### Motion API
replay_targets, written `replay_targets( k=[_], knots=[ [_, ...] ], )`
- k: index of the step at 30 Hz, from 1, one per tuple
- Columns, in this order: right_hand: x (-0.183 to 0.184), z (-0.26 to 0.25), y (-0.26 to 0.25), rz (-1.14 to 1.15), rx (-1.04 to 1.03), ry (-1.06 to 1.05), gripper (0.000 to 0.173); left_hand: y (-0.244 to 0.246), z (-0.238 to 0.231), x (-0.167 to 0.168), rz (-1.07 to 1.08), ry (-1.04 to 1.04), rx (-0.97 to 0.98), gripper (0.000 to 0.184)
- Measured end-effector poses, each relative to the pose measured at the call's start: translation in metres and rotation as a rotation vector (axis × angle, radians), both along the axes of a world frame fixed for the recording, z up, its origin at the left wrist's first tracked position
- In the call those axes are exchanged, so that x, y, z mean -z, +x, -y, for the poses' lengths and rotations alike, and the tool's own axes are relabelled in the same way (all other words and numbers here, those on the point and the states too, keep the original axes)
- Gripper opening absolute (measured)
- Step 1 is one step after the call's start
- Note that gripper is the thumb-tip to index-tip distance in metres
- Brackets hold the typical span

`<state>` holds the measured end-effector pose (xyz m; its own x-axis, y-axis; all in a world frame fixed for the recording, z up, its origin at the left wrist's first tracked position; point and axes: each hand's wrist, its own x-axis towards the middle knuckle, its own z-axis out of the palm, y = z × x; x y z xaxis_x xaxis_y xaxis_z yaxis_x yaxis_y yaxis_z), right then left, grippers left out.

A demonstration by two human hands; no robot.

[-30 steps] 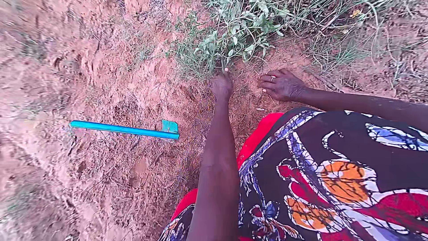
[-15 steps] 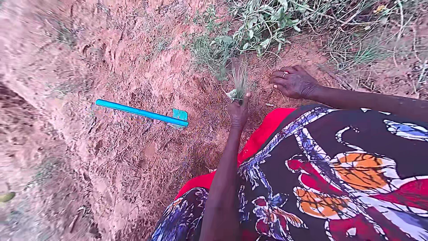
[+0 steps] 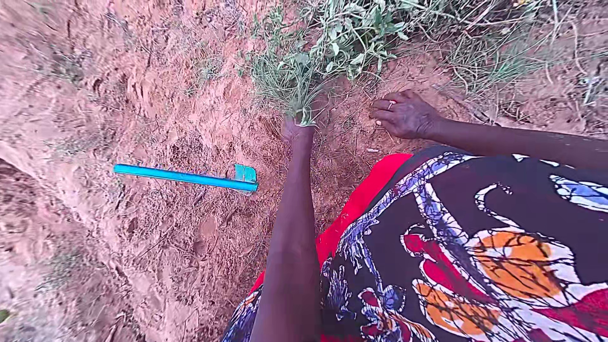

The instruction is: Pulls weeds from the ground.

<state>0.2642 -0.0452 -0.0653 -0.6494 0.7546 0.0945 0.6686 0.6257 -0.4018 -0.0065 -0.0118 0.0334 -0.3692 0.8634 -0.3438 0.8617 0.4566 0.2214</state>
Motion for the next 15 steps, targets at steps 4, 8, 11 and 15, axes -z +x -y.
replay_targets(
  k=[4,8,11,15],
  knots=[
    [0.002,0.001,0.001,0.006,-0.001,0.01,0.039,-0.001,-0.019,0.016,-0.082,0.198,0.278,0.035],
    [0.001,0.002,-0.001,-0.007,0.007,0.016,0.038,-0.004,-0.026,0.032,0.268,0.427,0.046,0.035],
    [0.001,0.002,0.001,-0.003,0.006,0.018,0.039,-0.002,-0.029,0.038,0.398,0.5,-0.135,0.04],
    [0.001,0.002,0.001,0.002,0.005,0.009,0.039,-0.006,-0.027,0.045,0.43,0.5,-0.274,0.043]
  ],
)
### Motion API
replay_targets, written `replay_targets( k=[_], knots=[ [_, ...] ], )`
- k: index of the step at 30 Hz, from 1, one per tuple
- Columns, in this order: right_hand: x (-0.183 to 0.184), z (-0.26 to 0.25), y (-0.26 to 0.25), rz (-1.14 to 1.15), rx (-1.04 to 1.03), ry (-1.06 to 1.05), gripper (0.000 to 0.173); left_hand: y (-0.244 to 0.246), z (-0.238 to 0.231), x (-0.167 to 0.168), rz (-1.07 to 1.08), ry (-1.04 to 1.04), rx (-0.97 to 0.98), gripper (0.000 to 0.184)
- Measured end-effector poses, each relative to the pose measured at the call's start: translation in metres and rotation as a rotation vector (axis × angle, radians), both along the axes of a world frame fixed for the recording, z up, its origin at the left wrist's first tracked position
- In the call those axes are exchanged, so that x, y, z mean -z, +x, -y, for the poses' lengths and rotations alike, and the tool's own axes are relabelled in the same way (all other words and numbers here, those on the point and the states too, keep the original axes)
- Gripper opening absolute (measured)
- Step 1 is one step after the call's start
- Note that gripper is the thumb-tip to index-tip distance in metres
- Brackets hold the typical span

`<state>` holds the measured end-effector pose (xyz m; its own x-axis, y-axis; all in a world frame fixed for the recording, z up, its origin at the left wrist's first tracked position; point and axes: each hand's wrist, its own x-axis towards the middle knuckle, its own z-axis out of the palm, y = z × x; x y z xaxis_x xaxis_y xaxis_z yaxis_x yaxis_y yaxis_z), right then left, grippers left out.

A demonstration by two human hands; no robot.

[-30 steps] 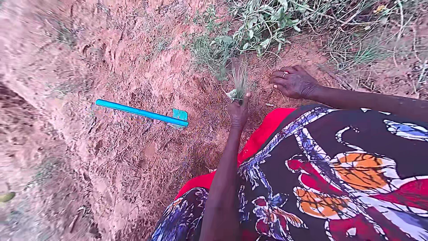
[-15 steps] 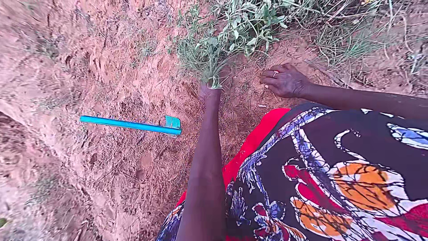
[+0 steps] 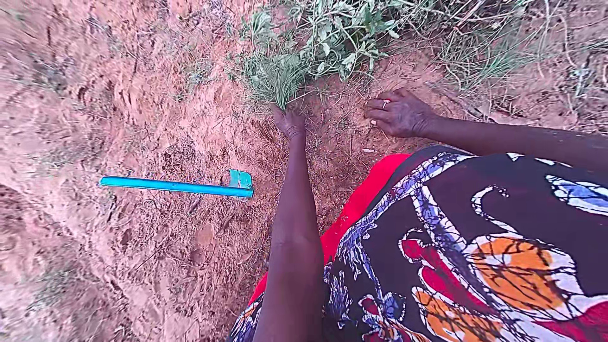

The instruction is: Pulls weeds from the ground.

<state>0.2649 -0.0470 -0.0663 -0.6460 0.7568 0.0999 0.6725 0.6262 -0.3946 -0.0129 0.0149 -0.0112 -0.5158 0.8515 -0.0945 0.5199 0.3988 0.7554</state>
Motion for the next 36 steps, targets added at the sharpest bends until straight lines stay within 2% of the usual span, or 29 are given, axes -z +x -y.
replay_targets(
  k=[5,9,12,14,17,20,21,23,25,27,30,32,34,36],
  knots=[
    [0.0,-0.001,0.0,-0.003,0.0,0.005,0.039,-0.006,0.031,0.006,0.181,0.075,-0.118,0.035],
    [-0.002,0.0,-0.001,-0.047,-0.013,0.028,0.037,0.006,0.114,-0.001,0.373,0.23,-0.198,0.018],
    [-0.001,0.001,0.0,-0.031,-0.018,0.023,0.038,0.001,0.14,0.016,0.464,0.243,-0.14,0.031],
    [0.0,-0.001,-0.001,-0.021,-0.015,0.028,0.039,-0.005,0.115,0.018,0.332,0.132,-0.033,0.049],
    [0.001,-0.001,0.0,-0.022,-0.008,0.034,0.039,0.001,0.06,0.006,-0.036,-0.122,0.107,0.046],
    [0.0,0.0,0.0,-0.016,-0.006,0.03,0.039,0.013,0.019,-0.012,-0.16,-0.287,0.179,0.052],
    [0.001,0.0,0.0,-0.017,-0.007,0.033,0.04,0.018,0.011,-0.011,-0.246,-0.287,0.212,0.049],
    [0.003,-0.001,0.001,-0.013,-0.012,0.05,0.04,0.022,0.002,0.022,-0.392,0.057,0.263,0.041],
    [0.004,-0.001,0.001,-0.016,-0.019,0.075,0.04,0.032,-0.009,-0.006,-0.403,-0.167,0.386,0.048],
    [0.003,0.0,0.0,-0.015,-0.02,0.065,0.04,0.04,-0.015,-0.015,-0.343,-0.233,0.361,0.048],
    [0.002,0.0,0.001,-0.023,-0.015,0.073,0.04,0.036,-0.019,0.001,-0.109,-0.003,0.184,0.039],
    [0.002,0.0,0.001,-0.028,-0.014,0.076,0.04,0.029,-0.017,0.014,0.005,0.096,0.137,0.034],
    [0.002,0.0,0.0,-0.028,-0.015,0.065,0.04,0.023,-0.015,0.016,0.062,0.049,0.123,0.031],
    [0.001,0.0,0.0,-0.019,-0.011,0.05,0.04,0.021,-0.011,0.013,0.017,-0.039,0.137,0.032]
  ],
)
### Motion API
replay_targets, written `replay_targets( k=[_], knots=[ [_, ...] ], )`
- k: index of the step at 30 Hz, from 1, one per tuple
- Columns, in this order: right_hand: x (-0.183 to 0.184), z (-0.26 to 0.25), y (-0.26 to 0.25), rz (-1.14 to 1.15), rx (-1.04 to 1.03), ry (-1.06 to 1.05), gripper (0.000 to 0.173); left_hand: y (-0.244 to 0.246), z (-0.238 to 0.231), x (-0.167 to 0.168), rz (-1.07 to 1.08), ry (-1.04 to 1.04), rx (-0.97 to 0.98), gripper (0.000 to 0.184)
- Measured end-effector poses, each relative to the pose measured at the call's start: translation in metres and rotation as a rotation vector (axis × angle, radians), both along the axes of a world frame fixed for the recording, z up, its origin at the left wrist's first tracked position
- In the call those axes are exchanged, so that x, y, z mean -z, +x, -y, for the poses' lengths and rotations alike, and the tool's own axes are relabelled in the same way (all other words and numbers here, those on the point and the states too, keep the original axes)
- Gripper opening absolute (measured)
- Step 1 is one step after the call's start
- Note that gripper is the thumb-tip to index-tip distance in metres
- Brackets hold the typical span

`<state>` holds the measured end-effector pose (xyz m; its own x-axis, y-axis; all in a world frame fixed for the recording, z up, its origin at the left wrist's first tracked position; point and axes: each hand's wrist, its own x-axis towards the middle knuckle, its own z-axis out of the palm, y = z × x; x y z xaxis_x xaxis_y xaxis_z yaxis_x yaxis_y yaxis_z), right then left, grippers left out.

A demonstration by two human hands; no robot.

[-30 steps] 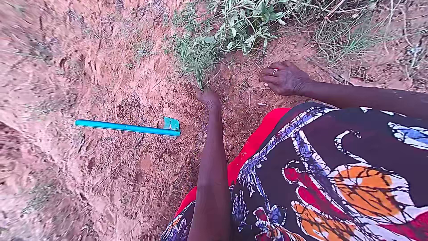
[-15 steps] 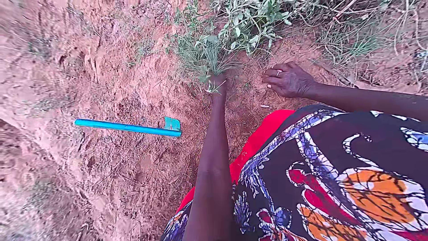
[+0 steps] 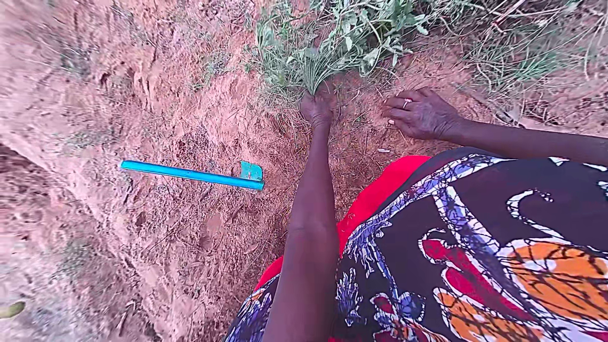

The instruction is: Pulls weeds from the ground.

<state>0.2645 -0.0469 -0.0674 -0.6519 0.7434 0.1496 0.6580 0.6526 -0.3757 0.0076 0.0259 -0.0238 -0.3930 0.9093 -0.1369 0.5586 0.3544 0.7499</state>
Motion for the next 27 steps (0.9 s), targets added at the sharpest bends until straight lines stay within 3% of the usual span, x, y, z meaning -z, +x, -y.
replay_targets(
  k=[3,7,10,13,16,18,20,24,27],
  knots=[
    [-0.001,0.002,0.001,0.007,0.001,-0.036,0.039,-0.001,0.039,-0.001,-0.097,-0.099,0.08,0.037],
    [-0.005,0.002,0.001,0.006,-0.002,-0.037,0.037,-0.004,0.133,0.008,0.146,0.004,-0.093,0.038],
    [-0.007,-0.002,-0.001,0.008,0.001,-0.036,0.036,-0.019,0.177,0.022,-0.009,0.129,-0.107,0.03],
    [-0.004,0.001,0.0,0.018,0.0,-0.053,0.038,-0.052,0.156,0.031,-0.149,0.211,-0.168,0.034],
    [-0.001,0.0,0.001,0.022,0.006,-0.022,0.04,-0.07,0.107,0.005,-0.271,-0.018,-0.106,0.045],
    [0.001,0.0,0.001,0.023,0.003,-0.014,0.04,-0.077,0.086,-0.003,-0.275,-0.061,-0.07,0.051],
    [0.001,-0.001,0.001,0.025,0.001,-0.014,0.04,-0.084,0.071,0.001,-0.285,-0.043,-0.046,0.043],
    [0.001,0.0,0.001,0.03,0.005,-0.015,0.042,-0.083,0.05,-0.007,-0.17,-0.074,-0.102,0.038],
    [0.002,-0.001,0.001,0.028,0.004,-0.011,0.041,-0.09,0.035,0.0,0.273,0.054,-0.275,0.026]
  ],
)
